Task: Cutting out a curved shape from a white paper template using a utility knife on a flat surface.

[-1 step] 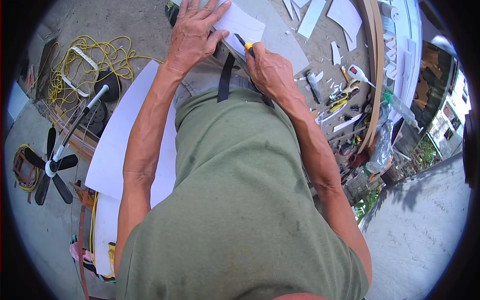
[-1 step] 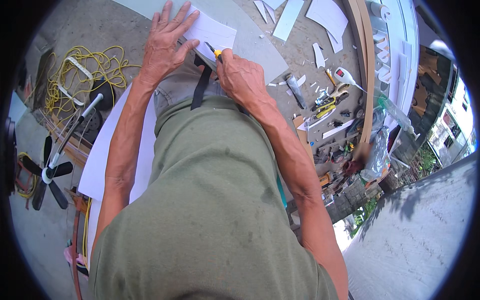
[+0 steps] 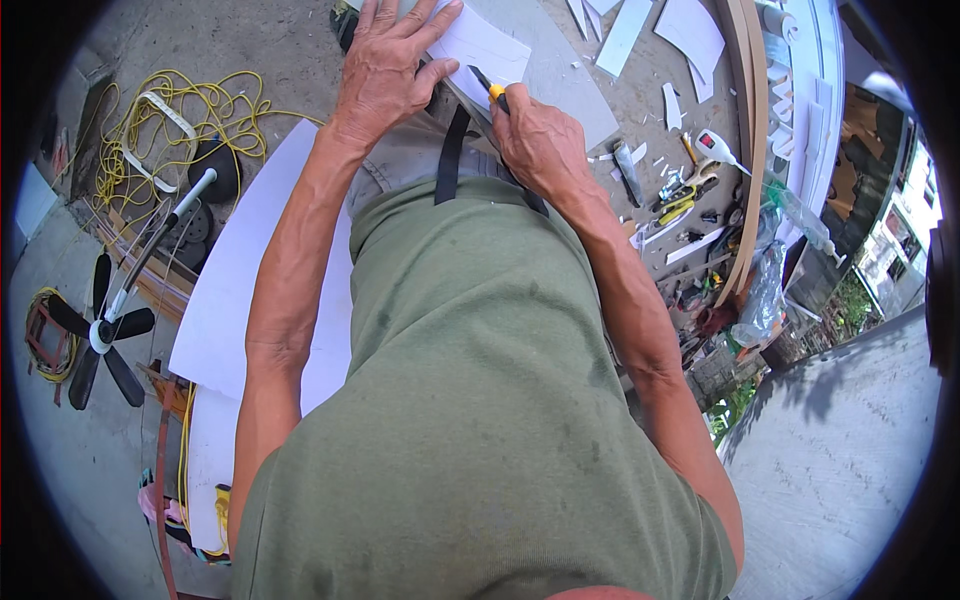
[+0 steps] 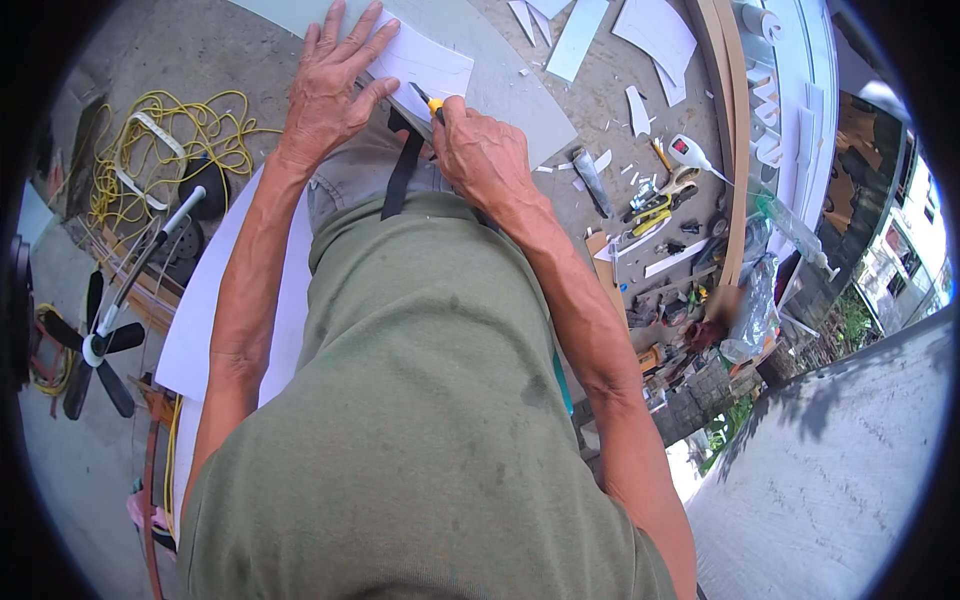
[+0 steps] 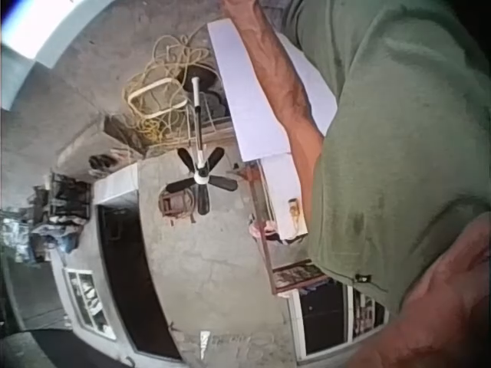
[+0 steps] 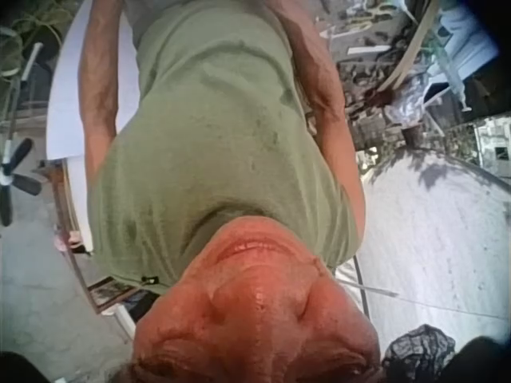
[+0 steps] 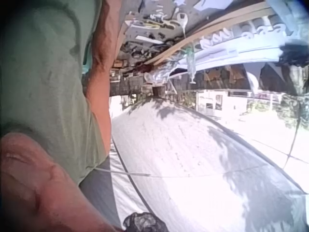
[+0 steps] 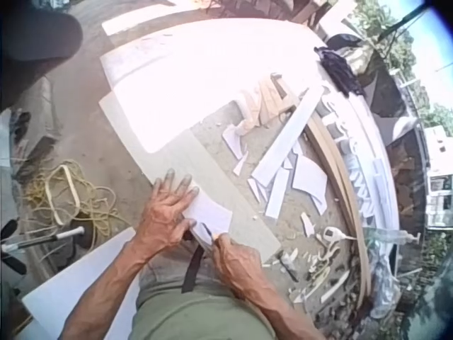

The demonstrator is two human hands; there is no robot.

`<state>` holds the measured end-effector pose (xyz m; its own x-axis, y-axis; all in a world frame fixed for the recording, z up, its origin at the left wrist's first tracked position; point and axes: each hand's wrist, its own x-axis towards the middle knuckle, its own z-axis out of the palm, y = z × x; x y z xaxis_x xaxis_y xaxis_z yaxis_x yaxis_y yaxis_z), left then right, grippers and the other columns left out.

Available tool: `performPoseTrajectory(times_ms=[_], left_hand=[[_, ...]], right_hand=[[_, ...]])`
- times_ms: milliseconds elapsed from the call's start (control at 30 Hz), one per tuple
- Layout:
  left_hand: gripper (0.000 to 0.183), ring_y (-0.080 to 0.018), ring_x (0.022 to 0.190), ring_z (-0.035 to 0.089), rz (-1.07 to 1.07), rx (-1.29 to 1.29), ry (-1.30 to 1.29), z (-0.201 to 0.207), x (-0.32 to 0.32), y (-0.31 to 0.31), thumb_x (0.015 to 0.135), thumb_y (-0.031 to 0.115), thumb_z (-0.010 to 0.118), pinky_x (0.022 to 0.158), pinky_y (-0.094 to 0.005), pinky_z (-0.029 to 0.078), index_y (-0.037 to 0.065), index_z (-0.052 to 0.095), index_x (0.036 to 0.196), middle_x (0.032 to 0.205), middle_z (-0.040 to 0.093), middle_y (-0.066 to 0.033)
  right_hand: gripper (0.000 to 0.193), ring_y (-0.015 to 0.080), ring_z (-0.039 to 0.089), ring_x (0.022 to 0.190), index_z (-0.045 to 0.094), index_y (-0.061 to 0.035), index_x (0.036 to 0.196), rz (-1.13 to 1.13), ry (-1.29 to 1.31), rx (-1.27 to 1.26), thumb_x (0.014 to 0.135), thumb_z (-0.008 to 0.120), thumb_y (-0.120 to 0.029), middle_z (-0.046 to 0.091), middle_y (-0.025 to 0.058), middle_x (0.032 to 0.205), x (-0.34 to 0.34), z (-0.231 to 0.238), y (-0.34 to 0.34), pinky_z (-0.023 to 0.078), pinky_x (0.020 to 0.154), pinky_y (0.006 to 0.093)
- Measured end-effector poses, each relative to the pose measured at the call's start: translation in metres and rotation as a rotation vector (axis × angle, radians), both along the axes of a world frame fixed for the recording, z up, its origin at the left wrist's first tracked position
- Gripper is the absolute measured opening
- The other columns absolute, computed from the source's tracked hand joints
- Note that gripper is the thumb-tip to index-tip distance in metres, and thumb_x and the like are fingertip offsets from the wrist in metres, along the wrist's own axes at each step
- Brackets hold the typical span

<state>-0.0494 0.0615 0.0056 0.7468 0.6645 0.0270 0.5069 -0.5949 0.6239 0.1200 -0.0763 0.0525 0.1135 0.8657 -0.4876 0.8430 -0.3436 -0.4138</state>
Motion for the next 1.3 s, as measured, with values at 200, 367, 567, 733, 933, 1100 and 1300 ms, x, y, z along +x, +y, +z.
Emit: performPoseTrajectory(times_ms=[200, 367, 567, 733, 933, 1100, 1300], left_hand=[[0.071, -0.045, 0.152, 0.029, 0.019, -0.004, -0.033, -0.002, -0.001, -0.001, 0.075, 0.019, 0.079, 0.123, -0.0607, 0.02, 0.005, 0.06, 0.142, 0.159, 0.046, -0.0172], [0.073, -0.0448, 0.152, 0.029, 0.017, 0.004, -0.042, -0.005, -0.001, -0.001, 0.074, 0.02, 0.08, 0.123, -0.0607, 0.021, 0.005, 0.06, 0.142, 0.159, 0.046, -0.0172], [0.073, -0.0452, 0.153, 0.027, 0.016, -0.011, -0.029, -0.004, -0.001, 0.0, 0.074, 0.02, 0.08, 0.123, -0.061, 0.022, 0.005, 0.06, 0.142, 0.158, 0.046, -0.0174], [0.071, -0.0447, 0.153, 0.027, 0.028, 0.017, 0.013, -0.003, 0.002, -0.002, 0.075, 0.02, 0.08, 0.123, -0.0621, 0.022, 0.005, 0.06, 0.142, 0.158, 0.046, -0.0174], [0.067, -0.0437, 0.152, 0.03, 0.091, -0.024, 0.019, 0.001, 0.007, -0.004, 0.073, 0.021, 0.08, 0.123, -0.062, 0.022, 0.007, 0.066, 0.137, 0.156, 0.05, -0.0144], [0.064, -0.0433, 0.152, 0.031, 0.124, -0.009, 0.026, 0.006, 0.008, -0.004, 0.071, 0.022, 0.081, 0.123, -0.0633, 0.022, 0.008, 0.069, 0.132, 0.154, 0.054, -0.0116], [0.063, -0.0434, 0.152, 0.03, 0.146, -0.016, 0.008, 0.004, 0.007, -0.005, 0.071, 0.022, 0.081, 0.122, -0.0652, 0.021, 0.008, 0.071, 0.131, 0.153, 0.055, -0.0107]], right_hand=[[0.026, 0.0416, 0.068, 0.067, 0.051, -0.0017, 0.095, 0.003, 0.007, 0.016, 0.103, 0.053, -0.027, 0.068, 0.0223, 0.073, 0.0, -0.003, 0.002, 0.051, 0.062, 0.0511], [0.026, 0.0416, 0.068, 0.066, 0.051, -0.0016, 0.095, -0.003, 0.011, 0.014, 0.103, 0.054, -0.026, 0.068, 0.0225, 0.072, 0.001, -0.003, 0.003, 0.051, 0.062, 0.0515], [0.025, 0.0417, 0.068, 0.066, 0.052, -0.0007, 0.095, 0.021, -0.004, 0.033, 0.103, 0.053, -0.024, 0.068, 0.0223, 0.072, -0.001, -0.002, 0.004, 0.051, 0.061, 0.0516], [0.023, 0.0422, 0.069, 0.066, 0.052, 0.001, 0.094, 0.053, -0.04, 0.014, 0.102, 0.053, -0.02, 0.07, 0.0224, 0.076, -0.004, 0.004, 0.008, 0.052, 0.061, 0.0519], [0.019, 0.0437, 0.07, 0.068, 0.052, 0.0025, 0.095, 0.128, -0.077, 0.004, 0.097, 0.055, -0.016, 0.069, 0.0248, 0.074, -0.006, 0.003, 0.01, 0.054, 0.063, 0.0524], [0.017, 0.0455, 0.07, 0.068, 0.053, 0.0028, 0.096, 0.114, -0.042, -0.13, 0.096, 0.055, -0.014, 0.068, 0.0275, 0.072, -0.004, 0.017, 0.017, 0.054, 0.064, 0.0529], [0.017, 0.0449, 0.069, 0.067, 0.054, 0.0025, 0.095, 0.184, -0.075, -0.127, 0.095, 0.055, -0.014, 0.068, 0.0261, 0.072, 0.005, 0.022, 0.011, 0.053, 0.063, 0.0531]])
